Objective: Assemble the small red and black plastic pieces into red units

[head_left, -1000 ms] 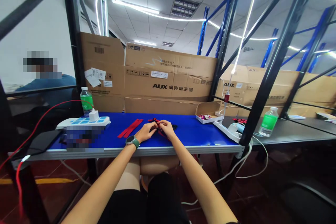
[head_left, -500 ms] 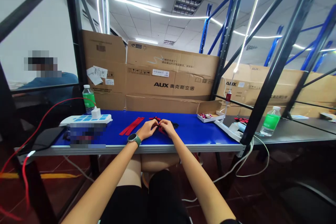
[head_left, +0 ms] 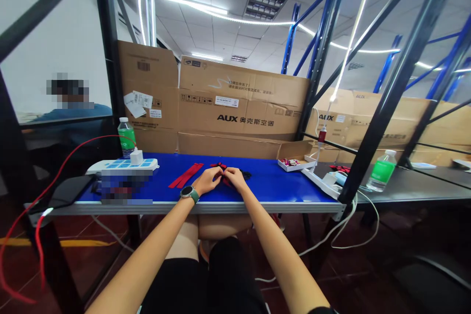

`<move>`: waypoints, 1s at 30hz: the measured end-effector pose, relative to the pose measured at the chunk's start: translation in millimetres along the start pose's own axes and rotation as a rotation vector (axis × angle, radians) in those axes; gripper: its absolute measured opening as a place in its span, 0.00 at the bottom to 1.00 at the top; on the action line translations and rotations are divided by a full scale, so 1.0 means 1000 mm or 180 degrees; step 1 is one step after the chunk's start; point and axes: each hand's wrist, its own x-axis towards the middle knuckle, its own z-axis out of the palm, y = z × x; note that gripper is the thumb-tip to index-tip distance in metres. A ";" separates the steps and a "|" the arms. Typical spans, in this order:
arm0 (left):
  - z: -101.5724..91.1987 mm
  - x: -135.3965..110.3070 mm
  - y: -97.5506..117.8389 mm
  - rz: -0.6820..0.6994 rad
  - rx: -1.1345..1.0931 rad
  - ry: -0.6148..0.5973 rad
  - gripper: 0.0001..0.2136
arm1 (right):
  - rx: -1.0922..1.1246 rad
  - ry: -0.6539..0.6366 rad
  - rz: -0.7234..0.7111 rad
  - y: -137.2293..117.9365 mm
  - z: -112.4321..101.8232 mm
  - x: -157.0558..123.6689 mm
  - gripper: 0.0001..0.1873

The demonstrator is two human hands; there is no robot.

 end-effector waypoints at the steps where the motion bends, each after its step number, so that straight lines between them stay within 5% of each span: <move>1: 0.000 0.000 0.000 0.0004 -0.0041 -0.0016 0.07 | 0.0056 -0.0051 -0.0011 0.000 0.000 0.000 0.09; 10: -0.002 0.000 -0.005 -0.0011 0.0009 0.0310 0.04 | 0.0348 -0.0205 0.0199 -0.004 -0.002 -0.003 0.11; 21: 0.001 -0.001 -0.010 -0.0067 -0.0184 0.0192 0.03 | 0.0438 -0.0071 0.0331 -0.007 -0.001 -0.005 0.14; 30: 0.000 0.000 -0.025 -0.0495 0.0063 0.0853 0.05 | 0.0840 -0.0647 0.0257 -0.012 0.006 -0.006 0.25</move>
